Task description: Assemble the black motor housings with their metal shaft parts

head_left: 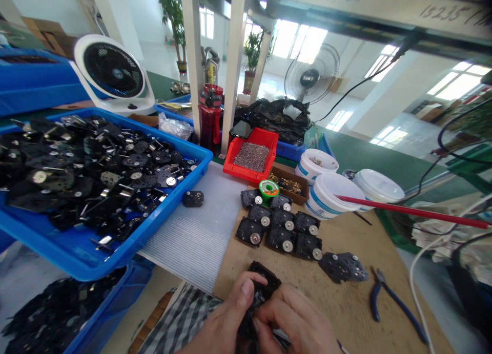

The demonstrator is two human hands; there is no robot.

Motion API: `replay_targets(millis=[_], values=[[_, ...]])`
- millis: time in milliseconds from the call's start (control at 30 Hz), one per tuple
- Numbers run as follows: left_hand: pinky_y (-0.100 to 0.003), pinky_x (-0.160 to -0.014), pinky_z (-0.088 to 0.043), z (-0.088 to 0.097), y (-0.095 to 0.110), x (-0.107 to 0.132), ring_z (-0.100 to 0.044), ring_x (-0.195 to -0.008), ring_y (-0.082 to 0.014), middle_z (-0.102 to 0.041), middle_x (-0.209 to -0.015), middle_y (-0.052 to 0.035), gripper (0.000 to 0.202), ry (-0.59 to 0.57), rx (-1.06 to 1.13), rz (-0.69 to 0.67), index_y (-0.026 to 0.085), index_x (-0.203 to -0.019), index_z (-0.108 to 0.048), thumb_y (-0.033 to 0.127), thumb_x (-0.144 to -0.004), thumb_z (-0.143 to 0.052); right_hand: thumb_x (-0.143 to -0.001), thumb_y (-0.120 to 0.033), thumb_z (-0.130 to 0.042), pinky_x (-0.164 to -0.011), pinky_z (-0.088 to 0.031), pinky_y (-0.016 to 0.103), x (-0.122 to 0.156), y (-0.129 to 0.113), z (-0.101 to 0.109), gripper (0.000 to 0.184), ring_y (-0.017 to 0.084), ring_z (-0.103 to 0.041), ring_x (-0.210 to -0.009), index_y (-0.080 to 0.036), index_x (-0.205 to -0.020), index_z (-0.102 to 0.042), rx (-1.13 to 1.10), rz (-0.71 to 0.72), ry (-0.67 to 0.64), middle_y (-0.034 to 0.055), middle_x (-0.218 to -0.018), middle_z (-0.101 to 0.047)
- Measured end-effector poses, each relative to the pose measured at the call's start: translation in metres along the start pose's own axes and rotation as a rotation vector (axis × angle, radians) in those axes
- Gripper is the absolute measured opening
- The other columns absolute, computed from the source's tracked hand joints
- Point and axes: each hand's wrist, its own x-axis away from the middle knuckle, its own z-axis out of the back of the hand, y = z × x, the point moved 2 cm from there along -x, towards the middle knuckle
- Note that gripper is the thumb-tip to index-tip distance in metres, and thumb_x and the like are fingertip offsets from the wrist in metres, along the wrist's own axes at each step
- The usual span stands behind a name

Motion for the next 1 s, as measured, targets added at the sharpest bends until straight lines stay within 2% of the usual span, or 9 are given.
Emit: replay_targets(millis=[67, 133, 233, 300, 367, 600, 733, 867, 1000], values=[[-0.043, -0.109, -0.033, 0.000, 0.003, 0.001, -0.049, -0.130, -0.0323, -0.065, -0.129, -0.0056, 0.048, 0.074, 0.071, -0.001, 0.027, -0.112, -0.068, 0.063, -0.088, -0.046, -0.079, -0.007, -0.052, -0.054, -0.043, 0.019, -0.004, 0.000, 0.003, 0.020, 0.011, -0.059, -0.058, -0.021, -0.069, -0.062, -0.042, -0.028, -0.066, -0.0021, -0.064, -0.059], [-0.044, -0.107, -0.036, -0.002, 0.005, 0.002, -0.052, -0.126, -0.0328, -0.068, -0.124, -0.0057, 0.048, 0.089, 0.177, 0.026, 0.027, -0.109, -0.070, 0.064, -0.084, -0.052, -0.080, -0.009, -0.054, -0.055, -0.045, 0.019, -0.006, 0.001, 0.007, 0.018, 0.011, -0.061, -0.061, -0.022, -0.072, -0.065, -0.109, -0.076, -0.141, -0.0020, -0.067, -0.061], [-0.039, -0.086, -0.049, -0.005, 0.010, 0.003, -0.067, -0.099, -0.0286, -0.074, -0.105, -0.0052, 0.045, 0.004, 0.379, 0.097, 0.028, -0.109, -0.069, 0.063, -0.084, -0.054, -0.085, -0.012, -0.057, -0.061, -0.049, 0.020, -0.006, 0.003, 0.017, 0.018, 0.012, -0.065, -0.068, -0.023, -0.088, -0.071, -0.215, -0.137, -0.176, 0.0001, -0.075, -0.065], [-0.033, -0.076, -0.049, -0.007, 0.014, 0.003, -0.068, -0.076, -0.0213, -0.075, -0.095, -0.0033, 0.042, -0.028, 0.507, 0.118, 0.028, -0.108, -0.069, 0.060, -0.087, -0.051, -0.087, -0.012, -0.056, -0.061, -0.049, 0.020, -0.004, 0.003, 0.024, 0.022, 0.012, -0.065, -0.069, -0.022, -0.097, -0.072, -0.247, -0.167, -0.132, 0.0020, -0.079, -0.066], [-0.029, -0.073, -0.047, -0.007, 0.018, 0.003, -0.066, -0.068, -0.0168, -0.075, -0.092, -0.0023, 0.041, -0.035, 0.603, 0.118, 0.027, -0.107, -0.070, 0.058, -0.088, -0.051, -0.085, -0.010, -0.053, -0.059, -0.049, 0.020, -0.003, 0.002, 0.027, 0.025, 0.012, -0.064, -0.069, -0.021, -0.098, -0.072, -0.250, -0.181, -0.075, 0.0030, -0.078, -0.066], [-0.025, -0.066, -0.045, -0.011, 0.023, 0.001, -0.062, -0.075, -0.0165, -0.075, -0.086, -0.0027, 0.037, -0.053, 0.753, 0.187, 0.023, -0.102, -0.076, 0.052, -0.081, -0.067, -0.073, -0.011, -0.045, -0.050, -0.040, 0.022, -0.003, -0.005, 0.004, 0.031, 0.013, -0.057, -0.057, -0.021, -0.084, -0.073, -0.250, -0.079, 0.139, 0.0014, -0.068, -0.062], [-0.029, -0.076, -0.048, -0.012, 0.025, 0.000, -0.065, -0.082, -0.0203, -0.077, -0.088, -0.0036, 0.036, -0.054, 0.758, 0.221, 0.023, -0.098, -0.078, 0.051, -0.077, -0.072, -0.072, -0.011, -0.045, -0.050, -0.041, 0.022, -0.003, -0.004, 0.000, 0.032, 0.013, -0.057, -0.056, -0.021, -0.084, -0.074, -0.243, -0.094, 0.125, 0.0020, -0.068, -0.063], [-0.028, -0.076, -0.048, -0.012, 0.025, -0.002, -0.066, -0.087, -0.0203, -0.078, -0.094, -0.0056, 0.036, -0.042, 0.760, 0.217, 0.023, -0.099, -0.078, 0.052, -0.080, -0.068, -0.072, -0.013, -0.046, -0.049, -0.037, 0.024, -0.001, -0.001, -0.001, 0.031, 0.014, -0.055, -0.055, -0.023, -0.085, -0.073, -0.195, -0.097, 0.150, 0.0010, -0.066, -0.061], [-0.028, -0.079, -0.049, -0.012, 0.021, -0.003, -0.067, -0.091, -0.0215, -0.077, -0.094, -0.0035, 0.035, -0.036, 0.765, 0.219, 0.023, -0.100, -0.077, 0.050, -0.079, -0.070, -0.074, -0.011, -0.046, -0.048, -0.031, 0.027, 0.003, -0.001, -0.009, 0.028, 0.015, -0.051, -0.055, -0.024, -0.079, -0.070, -0.040, -0.052, 0.147, 0.0000, -0.063, -0.059]])
